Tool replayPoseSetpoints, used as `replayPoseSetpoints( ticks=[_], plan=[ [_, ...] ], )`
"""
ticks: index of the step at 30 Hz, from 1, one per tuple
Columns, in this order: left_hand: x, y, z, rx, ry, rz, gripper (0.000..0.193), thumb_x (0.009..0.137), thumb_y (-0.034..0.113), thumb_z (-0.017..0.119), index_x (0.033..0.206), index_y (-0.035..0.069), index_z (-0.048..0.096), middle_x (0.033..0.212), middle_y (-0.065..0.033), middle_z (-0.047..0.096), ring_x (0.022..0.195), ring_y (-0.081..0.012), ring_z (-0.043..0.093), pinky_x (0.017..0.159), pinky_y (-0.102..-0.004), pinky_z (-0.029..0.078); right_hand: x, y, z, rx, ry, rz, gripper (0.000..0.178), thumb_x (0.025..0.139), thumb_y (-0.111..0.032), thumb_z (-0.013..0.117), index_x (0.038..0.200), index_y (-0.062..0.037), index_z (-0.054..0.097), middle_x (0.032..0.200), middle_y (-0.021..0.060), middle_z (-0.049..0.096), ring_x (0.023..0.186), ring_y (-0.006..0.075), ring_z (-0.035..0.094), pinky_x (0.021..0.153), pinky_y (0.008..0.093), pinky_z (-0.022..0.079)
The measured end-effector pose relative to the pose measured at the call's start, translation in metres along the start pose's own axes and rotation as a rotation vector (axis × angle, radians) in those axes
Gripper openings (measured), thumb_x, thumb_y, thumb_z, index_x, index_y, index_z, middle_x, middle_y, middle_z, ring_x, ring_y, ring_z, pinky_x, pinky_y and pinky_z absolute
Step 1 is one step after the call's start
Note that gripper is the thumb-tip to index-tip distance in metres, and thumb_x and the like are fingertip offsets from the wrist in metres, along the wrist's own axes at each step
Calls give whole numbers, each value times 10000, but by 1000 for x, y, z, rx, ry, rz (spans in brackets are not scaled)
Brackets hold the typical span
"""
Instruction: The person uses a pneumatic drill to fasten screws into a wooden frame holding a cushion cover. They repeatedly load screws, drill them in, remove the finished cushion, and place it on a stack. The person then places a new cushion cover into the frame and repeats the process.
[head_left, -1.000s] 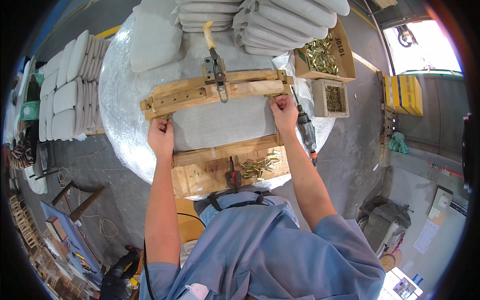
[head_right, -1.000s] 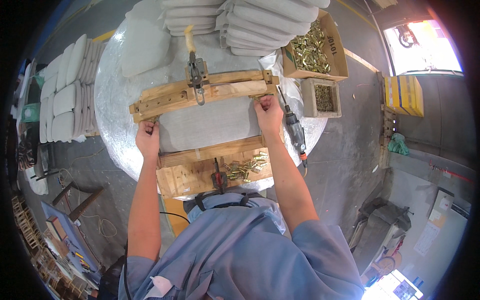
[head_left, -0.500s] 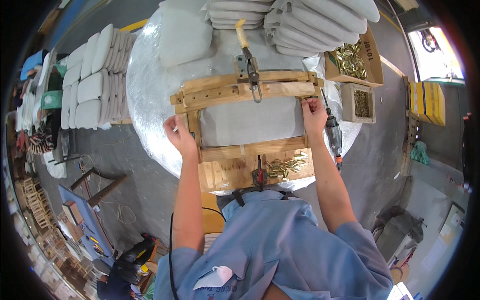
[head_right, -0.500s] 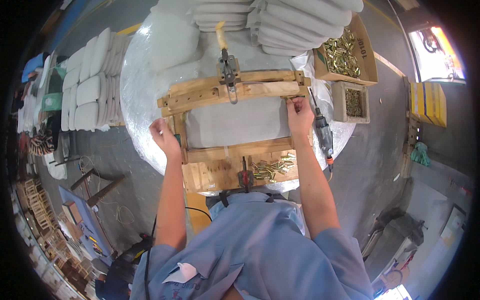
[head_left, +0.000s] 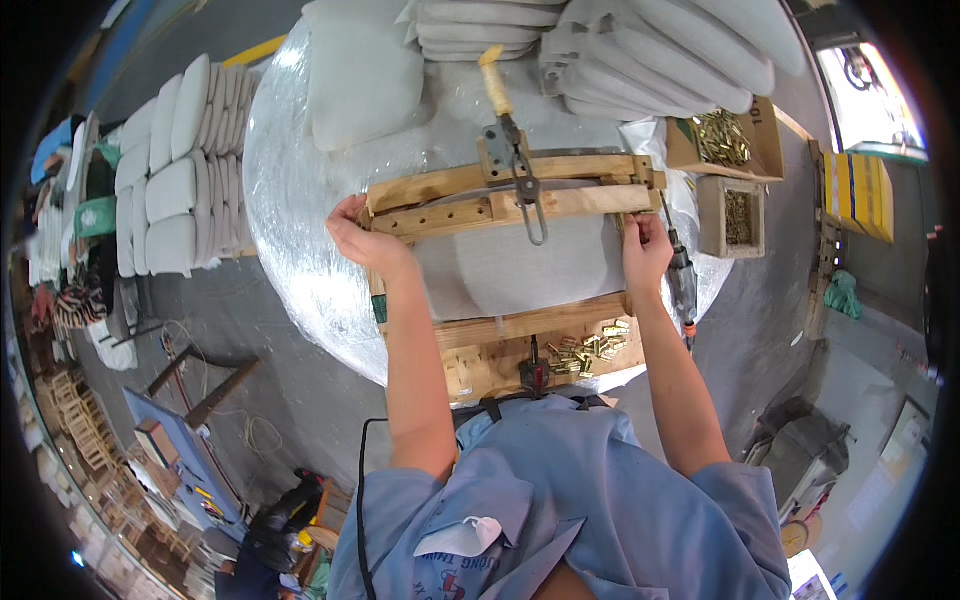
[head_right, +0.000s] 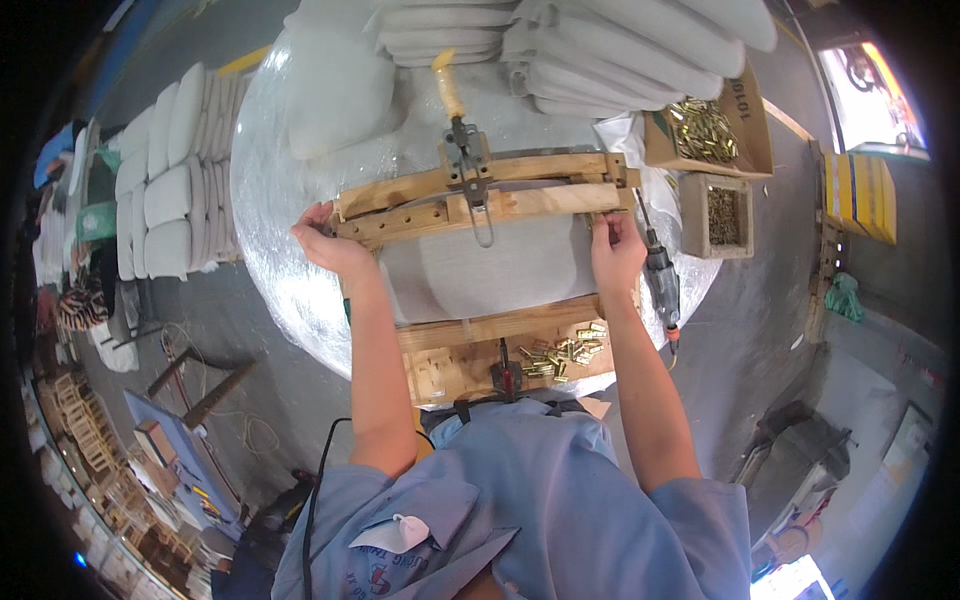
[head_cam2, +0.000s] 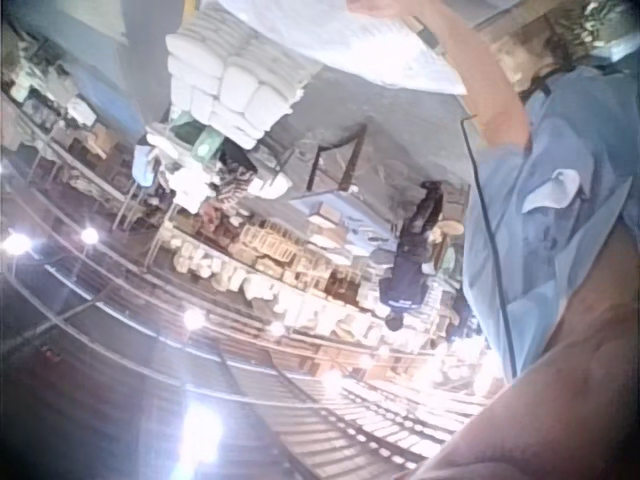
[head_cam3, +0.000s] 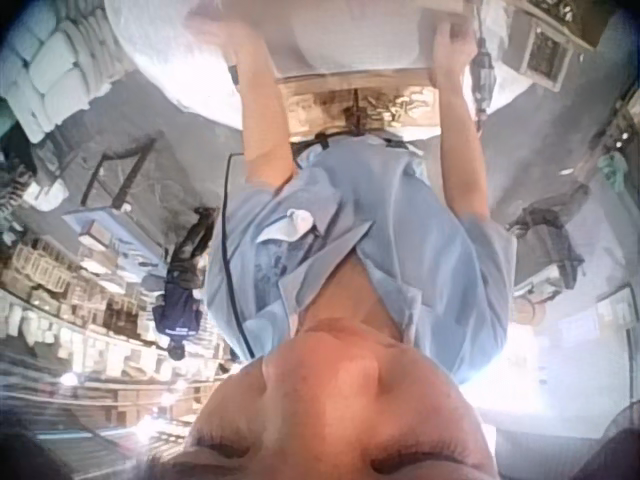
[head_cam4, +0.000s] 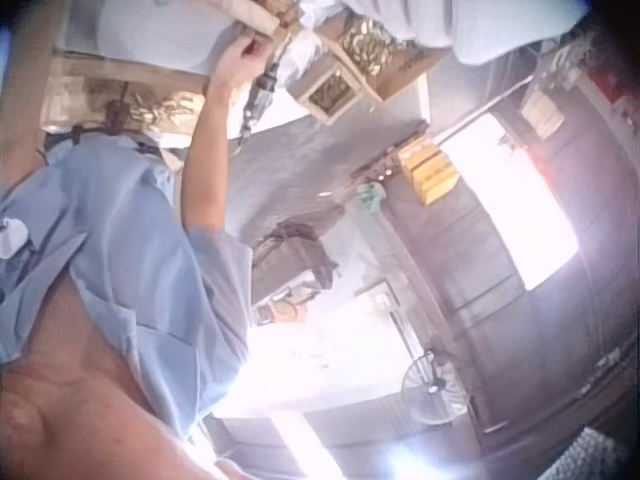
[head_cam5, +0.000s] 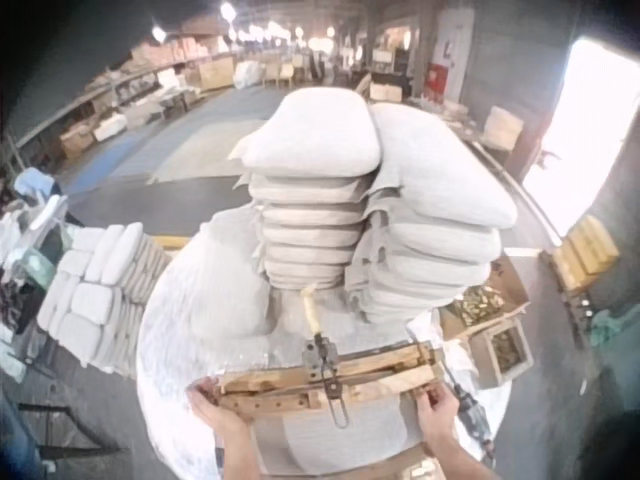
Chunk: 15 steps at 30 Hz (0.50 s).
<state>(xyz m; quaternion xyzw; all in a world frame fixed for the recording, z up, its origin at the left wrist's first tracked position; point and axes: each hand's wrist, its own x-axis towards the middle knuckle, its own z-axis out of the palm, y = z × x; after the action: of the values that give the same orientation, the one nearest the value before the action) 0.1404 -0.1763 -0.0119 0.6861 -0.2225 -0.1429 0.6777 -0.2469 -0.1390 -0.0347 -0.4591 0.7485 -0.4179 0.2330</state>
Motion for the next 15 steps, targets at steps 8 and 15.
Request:
replayPoseSetpoints(
  ticks=[8, 15],
  plan=[
    [32, -2, -75, 307, -70, 154, 455, 1146, 356, 492, 1321, -55, 575, 1263, -219, 621, 1198, -327, 607, 1104, -440, 460, 3, 15, 4, 63, 57, -15, 115, 920, -116, 735, 994, -32, 712, 801, 81, 753, 719, 138, 707, 713, 307, 562],
    [-35, -19, -108, 842, -544, -115, 654, 1039, 368, 662, 1487, -82, 505, 1433, -311, 595, 1344, -442, 579, 1143, -456, 438, 1, -2, -6, -5, 43, 2, 133, 865, -106, 723, 987, -65, 688, 834, 119, 760, 752, 260, 747, 730, 380, 585]
  ],
)
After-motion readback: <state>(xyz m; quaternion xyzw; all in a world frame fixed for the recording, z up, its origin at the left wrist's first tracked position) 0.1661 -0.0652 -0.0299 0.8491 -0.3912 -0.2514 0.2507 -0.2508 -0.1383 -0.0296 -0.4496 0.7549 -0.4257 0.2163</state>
